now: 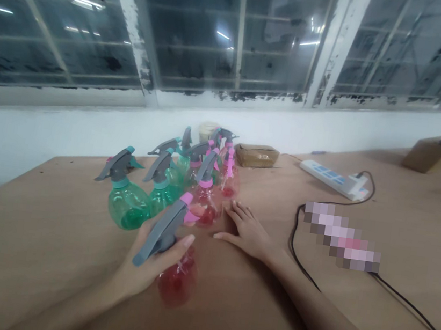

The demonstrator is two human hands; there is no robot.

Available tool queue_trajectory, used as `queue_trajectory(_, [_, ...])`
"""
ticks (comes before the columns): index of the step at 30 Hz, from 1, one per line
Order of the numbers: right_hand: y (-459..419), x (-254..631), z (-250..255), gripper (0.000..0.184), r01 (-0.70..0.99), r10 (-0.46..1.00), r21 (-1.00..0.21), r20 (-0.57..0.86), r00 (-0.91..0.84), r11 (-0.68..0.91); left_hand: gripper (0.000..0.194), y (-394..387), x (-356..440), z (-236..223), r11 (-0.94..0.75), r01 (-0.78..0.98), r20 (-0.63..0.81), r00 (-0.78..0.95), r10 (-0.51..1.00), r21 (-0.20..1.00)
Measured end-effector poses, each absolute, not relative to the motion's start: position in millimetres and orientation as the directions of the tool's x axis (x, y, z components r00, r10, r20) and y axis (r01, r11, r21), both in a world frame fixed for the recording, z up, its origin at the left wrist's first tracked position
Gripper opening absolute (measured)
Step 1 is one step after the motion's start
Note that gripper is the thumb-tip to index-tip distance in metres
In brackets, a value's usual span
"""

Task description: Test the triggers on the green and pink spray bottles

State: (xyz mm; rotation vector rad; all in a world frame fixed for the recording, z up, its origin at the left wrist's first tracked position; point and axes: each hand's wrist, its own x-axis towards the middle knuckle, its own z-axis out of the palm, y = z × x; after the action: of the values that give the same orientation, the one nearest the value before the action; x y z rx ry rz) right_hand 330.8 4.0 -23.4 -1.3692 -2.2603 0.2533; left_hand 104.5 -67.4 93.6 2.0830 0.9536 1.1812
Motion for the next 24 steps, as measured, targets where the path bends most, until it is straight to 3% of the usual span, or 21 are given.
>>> queue_trajectory(7, [-1.9,331.3,-11.9,0.074,0.771,0.905,-0.479,0.28,-0.319,0.42,0.029,-65.2,104.7,91.7,-0.573,0.323,0.471,0.343,0.813,0.754])
queue_trajectory(14, [-20.2,350.4,26.7,0.051,0.535,0.964,-0.803,0.208,-0.165,0.264,0.027,-51.0,129.4,84.3,-0.591,0.31,0.502,0.322,0.802,0.745])
queue_trajectory(17, [-46.0,371.2,37.9,0.048,0.383,0.959,-0.898,0.127,-0.253,0.219,0.031,-36.8,155.0,80.3,-0.606,0.274,0.519,0.33,0.789,0.747])
queue_trajectory(20, [-73.7,381.9,38.4,0.06,0.374,0.928,-0.908,0.039,-0.371,0.188,0.029,-20.8,186.3,76.5,-0.647,0.234,0.577,0.306,0.757,0.726])
queue_trajectory(24, [-83.2,368.7,21.9,0.083,0.346,0.952,-0.902,0.178,-0.248,0.259,0.032,-2.1,224.5,72.1,-0.672,0.198,0.615,0.283,0.736,0.713])
